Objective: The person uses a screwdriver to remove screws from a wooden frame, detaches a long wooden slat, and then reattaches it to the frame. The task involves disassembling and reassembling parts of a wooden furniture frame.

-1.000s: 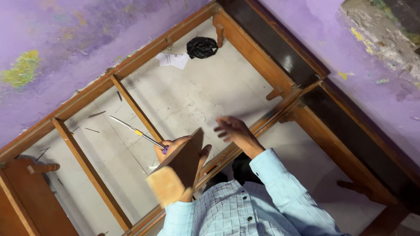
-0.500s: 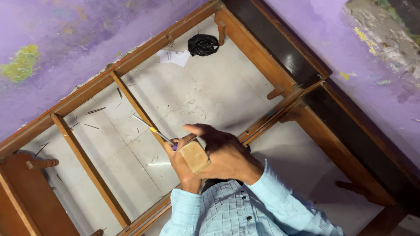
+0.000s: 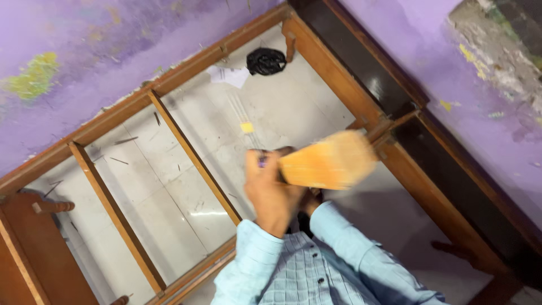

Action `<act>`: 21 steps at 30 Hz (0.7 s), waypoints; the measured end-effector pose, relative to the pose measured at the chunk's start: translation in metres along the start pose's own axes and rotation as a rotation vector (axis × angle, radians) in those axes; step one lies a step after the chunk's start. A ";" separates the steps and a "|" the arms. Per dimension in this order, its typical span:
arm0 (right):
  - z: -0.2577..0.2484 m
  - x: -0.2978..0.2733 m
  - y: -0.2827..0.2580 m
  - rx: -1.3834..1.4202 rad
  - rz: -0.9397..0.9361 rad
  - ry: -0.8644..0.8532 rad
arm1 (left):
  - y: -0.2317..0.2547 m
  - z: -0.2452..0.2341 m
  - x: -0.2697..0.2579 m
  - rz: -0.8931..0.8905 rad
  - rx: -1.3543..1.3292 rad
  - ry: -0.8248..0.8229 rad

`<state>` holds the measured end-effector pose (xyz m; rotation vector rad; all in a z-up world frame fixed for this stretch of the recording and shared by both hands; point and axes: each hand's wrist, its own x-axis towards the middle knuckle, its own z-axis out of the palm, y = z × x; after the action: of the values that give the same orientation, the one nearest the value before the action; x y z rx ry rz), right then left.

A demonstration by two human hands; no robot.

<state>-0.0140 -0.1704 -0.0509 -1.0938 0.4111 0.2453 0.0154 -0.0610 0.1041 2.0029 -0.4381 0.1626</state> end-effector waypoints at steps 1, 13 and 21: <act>0.006 0.007 0.001 0.061 -0.036 0.036 | 0.010 0.000 0.003 0.041 -0.012 -0.035; 0.012 -0.011 -0.026 -0.018 -0.197 0.387 | 0.032 -0.002 0.004 0.115 -0.012 -0.265; -0.046 -0.026 -0.030 -0.011 -0.111 0.495 | -0.048 -0.039 -0.041 -0.407 0.150 -0.223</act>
<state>-0.0351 -0.2246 -0.0328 -1.1816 0.7868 -0.1275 -0.0017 0.0018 0.0694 2.2233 -0.1512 -0.2910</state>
